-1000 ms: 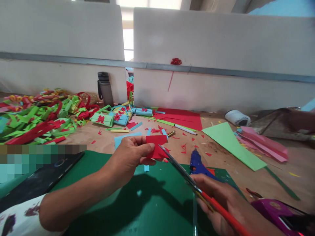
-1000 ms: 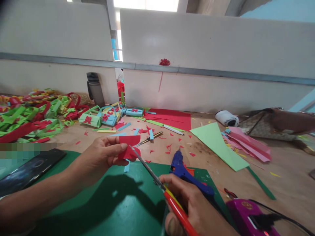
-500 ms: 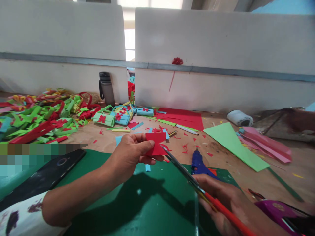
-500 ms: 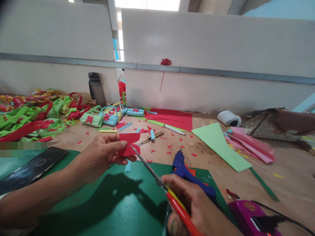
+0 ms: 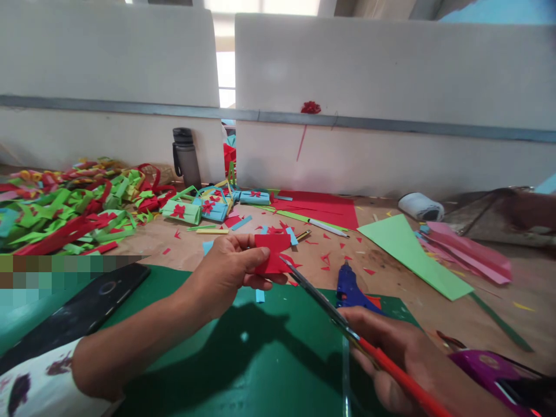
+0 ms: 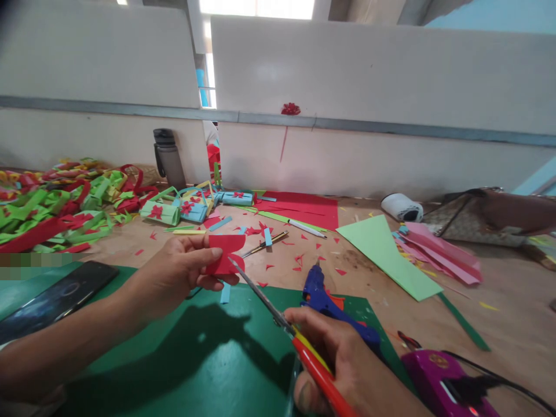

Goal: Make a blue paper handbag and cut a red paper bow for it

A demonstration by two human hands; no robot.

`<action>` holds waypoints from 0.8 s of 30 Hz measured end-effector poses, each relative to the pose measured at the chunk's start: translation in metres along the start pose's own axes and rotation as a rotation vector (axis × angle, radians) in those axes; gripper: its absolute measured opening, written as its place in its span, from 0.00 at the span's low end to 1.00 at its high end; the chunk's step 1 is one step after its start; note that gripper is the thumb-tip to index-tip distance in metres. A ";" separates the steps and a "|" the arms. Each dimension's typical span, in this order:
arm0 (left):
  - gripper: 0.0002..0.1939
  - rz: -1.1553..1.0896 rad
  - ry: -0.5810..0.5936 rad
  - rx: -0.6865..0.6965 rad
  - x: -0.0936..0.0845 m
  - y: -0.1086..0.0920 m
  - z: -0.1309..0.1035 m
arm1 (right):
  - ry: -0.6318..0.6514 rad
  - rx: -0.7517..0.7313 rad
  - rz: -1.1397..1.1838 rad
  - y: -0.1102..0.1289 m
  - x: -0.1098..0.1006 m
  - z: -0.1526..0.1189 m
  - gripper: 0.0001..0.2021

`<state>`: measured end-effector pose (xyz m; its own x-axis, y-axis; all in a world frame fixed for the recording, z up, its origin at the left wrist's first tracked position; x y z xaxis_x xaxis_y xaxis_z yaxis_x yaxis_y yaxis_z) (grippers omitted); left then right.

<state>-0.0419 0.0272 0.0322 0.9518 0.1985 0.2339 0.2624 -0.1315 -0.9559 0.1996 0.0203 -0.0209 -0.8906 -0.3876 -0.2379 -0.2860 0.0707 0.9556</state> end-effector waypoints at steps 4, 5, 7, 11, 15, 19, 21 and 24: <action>0.05 0.007 -0.017 -0.008 0.000 0.001 0.000 | 0.025 -0.053 -0.011 -0.003 0.001 0.002 0.23; 0.05 0.010 -0.022 -0.010 0.001 0.001 -0.001 | 0.026 -0.067 -0.021 -0.003 0.001 0.002 0.23; 0.06 0.015 -0.028 -0.015 0.001 0.001 -0.001 | 0.024 -0.095 -0.030 -0.002 0.001 0.002 0.23; 0.07 0.030 -0.028 -0.013 0.001 0.001 0.000 | 0.019 -0.092 -0.044 0.005 0.001 0.001 0.23; 0.06 0.022 -0.002 0.002 0.000 0.001 0.000 | 0.017 -0.090 -0.077 0.012 0.000 0.000 0.19; 0.05 0.038 0.003 0.018 -0.001 0.002 -0.001 | 0.021 -0.144 -0.079 0.011 0.000 0.000 0.20; 0.05 0.040 0.004 0.024 -0.001 0.003 0.000 | 0.023 -0.140 -0.078 0.009 0.000 0.000 0.21; 0.06 0.044 0.005 0.019 -0.001 0.003 0.000 | -0.007 -0.145 -0.049 0.009 -0.001 0.000 0.19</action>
<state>-0.0423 0.0269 0.0290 0.9633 0.1876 0.1921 0.2168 -0.1214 -0.9686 0.1979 0.0215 -0.0126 -0.8795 -0.3808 -0.2855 -0.2754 -0.0822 0.9578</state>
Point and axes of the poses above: each hand's wrist, its own z-axis towards the middle knuckle, its own x-axis out of the palm, y = z × x, the point moved 2 cm from there along z, towards the middle knuckle, and after that the axes turned 13 degrees about -y, right-handed, at the moved point
